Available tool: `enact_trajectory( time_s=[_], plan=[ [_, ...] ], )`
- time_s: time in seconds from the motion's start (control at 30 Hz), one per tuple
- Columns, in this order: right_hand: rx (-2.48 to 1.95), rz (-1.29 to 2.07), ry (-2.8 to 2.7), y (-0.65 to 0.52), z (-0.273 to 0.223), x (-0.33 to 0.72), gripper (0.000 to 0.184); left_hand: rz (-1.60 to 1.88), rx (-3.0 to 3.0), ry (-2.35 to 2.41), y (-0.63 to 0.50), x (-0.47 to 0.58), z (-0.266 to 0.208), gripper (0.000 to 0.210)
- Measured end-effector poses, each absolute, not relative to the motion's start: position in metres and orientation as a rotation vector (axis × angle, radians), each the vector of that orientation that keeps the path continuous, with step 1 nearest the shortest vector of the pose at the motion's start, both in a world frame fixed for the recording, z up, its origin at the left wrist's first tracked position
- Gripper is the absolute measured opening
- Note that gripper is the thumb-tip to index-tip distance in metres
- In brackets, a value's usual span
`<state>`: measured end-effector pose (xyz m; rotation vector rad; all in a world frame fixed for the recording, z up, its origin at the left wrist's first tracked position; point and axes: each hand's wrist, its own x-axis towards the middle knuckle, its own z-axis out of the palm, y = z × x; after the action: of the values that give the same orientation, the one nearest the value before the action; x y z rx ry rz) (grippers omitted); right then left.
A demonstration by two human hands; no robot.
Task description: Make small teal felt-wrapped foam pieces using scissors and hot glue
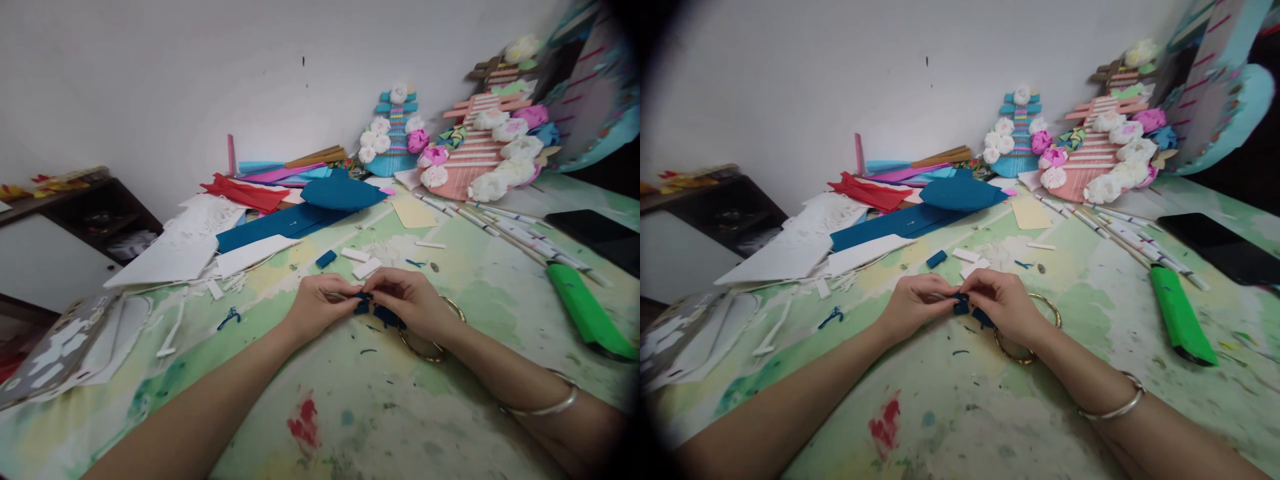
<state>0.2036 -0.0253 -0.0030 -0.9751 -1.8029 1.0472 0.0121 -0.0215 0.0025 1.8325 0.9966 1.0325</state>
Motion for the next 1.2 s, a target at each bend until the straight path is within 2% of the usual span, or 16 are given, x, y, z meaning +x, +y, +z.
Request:
enact_trajectory(
  time_s=[0.13,0.3,0.5,0.63,0.93,1.2],
  plan=[
    [-0.994,1.075,-1.762,-0.026,-0.003,0.204,0.003,0.976,2.148,0.971,-0.024,0.011,0.007,0.013],
    [-0.984,1.172,-1.670,-0.028,-0.003,0.202,0.004,0.806,2.412,0.891,-0.028,0.008,0.010,0.025],
    [-0.913,1.269,-1.595,-0.032,-0.001,0.199,0.013,0.857,2.311,0.887,-0.030,0.004,-0.002,0.023],
    [-0.917,1.250,-1.599,-0.033,-0.001,0.198,0.014,0.894,2.333,0.884,-0.034,0.004,-0.005,0.026],
    [-0.926,1.252,-1.624,-0.029,-0.002,0.198,0.012,1.019,1.999,1.041,-0.033,0.007,-0.001,0.014],
    [-0.994,1.213,-1.676,-0.031,0.004,0.198,0.014,1.067,1.922,0.989,-0.031,0.009,-0.003,0.013]
  ],
)
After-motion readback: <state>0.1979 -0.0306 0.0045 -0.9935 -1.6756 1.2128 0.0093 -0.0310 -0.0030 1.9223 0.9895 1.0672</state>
